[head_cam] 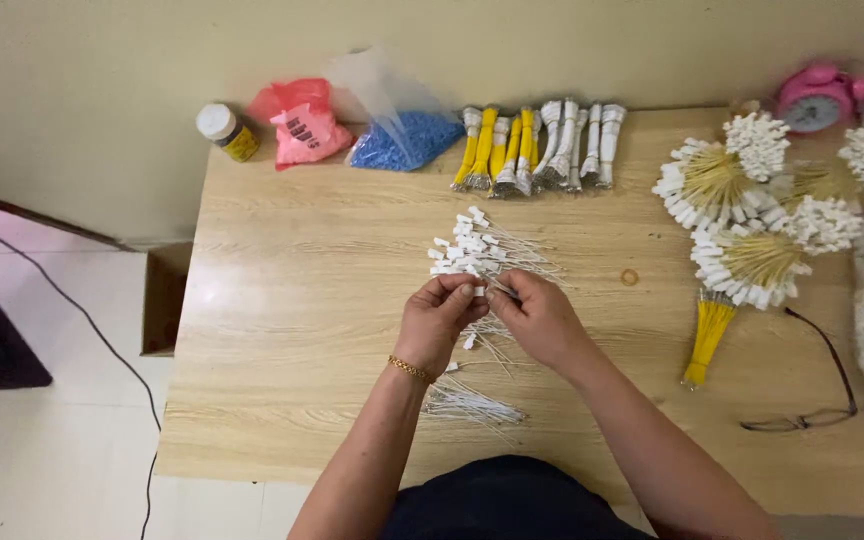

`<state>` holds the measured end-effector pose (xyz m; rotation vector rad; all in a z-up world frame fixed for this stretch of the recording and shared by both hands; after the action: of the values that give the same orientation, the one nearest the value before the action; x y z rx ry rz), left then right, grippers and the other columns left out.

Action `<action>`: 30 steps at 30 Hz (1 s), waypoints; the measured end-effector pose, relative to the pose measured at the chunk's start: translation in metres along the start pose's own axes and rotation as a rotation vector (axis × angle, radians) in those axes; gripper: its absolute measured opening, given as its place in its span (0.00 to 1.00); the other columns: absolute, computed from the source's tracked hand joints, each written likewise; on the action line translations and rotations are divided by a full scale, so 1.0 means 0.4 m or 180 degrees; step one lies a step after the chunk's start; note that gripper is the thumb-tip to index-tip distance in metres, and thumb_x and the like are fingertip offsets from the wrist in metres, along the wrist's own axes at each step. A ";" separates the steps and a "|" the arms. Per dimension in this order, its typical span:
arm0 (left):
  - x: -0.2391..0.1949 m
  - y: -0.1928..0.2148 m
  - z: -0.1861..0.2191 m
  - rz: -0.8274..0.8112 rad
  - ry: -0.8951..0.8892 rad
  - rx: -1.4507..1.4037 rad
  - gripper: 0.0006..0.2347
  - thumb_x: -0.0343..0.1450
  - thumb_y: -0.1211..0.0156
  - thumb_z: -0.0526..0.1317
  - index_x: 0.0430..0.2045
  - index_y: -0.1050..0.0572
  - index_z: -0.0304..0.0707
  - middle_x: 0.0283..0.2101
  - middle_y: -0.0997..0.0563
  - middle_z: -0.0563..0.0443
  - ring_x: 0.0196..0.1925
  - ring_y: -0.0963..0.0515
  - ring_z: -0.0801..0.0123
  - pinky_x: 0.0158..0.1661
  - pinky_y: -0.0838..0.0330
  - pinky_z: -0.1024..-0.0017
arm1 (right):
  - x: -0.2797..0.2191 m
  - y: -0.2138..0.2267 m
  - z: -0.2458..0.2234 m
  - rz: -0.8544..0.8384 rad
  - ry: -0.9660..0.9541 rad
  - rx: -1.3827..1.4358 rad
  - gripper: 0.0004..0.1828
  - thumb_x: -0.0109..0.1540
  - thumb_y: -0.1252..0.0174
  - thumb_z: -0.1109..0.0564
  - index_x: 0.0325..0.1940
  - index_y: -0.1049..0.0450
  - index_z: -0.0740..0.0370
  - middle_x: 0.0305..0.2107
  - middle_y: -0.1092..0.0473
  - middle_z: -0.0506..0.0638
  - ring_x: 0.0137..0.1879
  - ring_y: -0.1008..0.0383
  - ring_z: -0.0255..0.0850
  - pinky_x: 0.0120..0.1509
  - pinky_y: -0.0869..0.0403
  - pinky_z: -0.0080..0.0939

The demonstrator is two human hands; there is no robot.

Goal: The person repeatedly picks small white foam pieces and metal wires from a table, inserts the foam pieces onto the wires, and places the assembled units back on the table. They briefly open a plastic bag of foam pieces to retrieve more before continuing the repetitive assembly.

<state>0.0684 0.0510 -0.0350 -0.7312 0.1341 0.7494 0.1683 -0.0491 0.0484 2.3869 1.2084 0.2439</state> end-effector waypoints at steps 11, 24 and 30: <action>0.103 0.103 -0.002 0.0433 -0.1273 0.3036 0.04 0.66 0.33 0.39 0.32 0.18 0.51 0.34 0.17 0.58 0.37 0.19 0.71 0.39 0.25 0.74 | 0.032 0.069 0.056 0.0651 0.0283 -0.0636 0.08 0.65 0.49 0.56 0.40 0.26 0.59 0.30 0.28 0.57 0.40 0.26 0.52 0.44 0.29 0.48; -0.101 0.157 0.013 -0.0008 -0.1824 0.5394 0.08 0.64 0.35 0.45 0.35 0.20 0.52 0.40 0.24 0.51 0.45 0.24 0.54 0.43 0.27 0.59 | -0.104 -0.310 0.197 -0.1158 0.0476 -0.1540 0.13 0.61 0.49 0.51 0.47 0.34 0.57 0.37 0.28 0.60 0.46 0.25 0.59 0.48 0.27 0.56; -0.234 0.163 -0.181 -0.1402 -0.1872 0.6380 0.33 0.53 0.30 0.62 0.53 0.32 0.64 0.62 0.33 0.64 0.63 0.38 0.57 0.57 0.47 0.46 | 0.010 -0.280 0.282 -0.0717 -0.0349 -0.1216 0.16 0.60 0.47 0.48 0.48 0.30 0.57 0.41 0.27 0.59 0.45 0.28 0.57 0.45 0.35 0.58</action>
<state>-0.0335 -0.0169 -0.0920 1.3313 0.1153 0.1034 0.1297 -0.0237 -0.1039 1.8979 1.2410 0.2433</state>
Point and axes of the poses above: each hand's wrist, its own x-axis towards the middle knuckle, its own y-axis out of the back of the hand, z = x × y, the point moved 9 cm from there along x, towards the middle knuckle
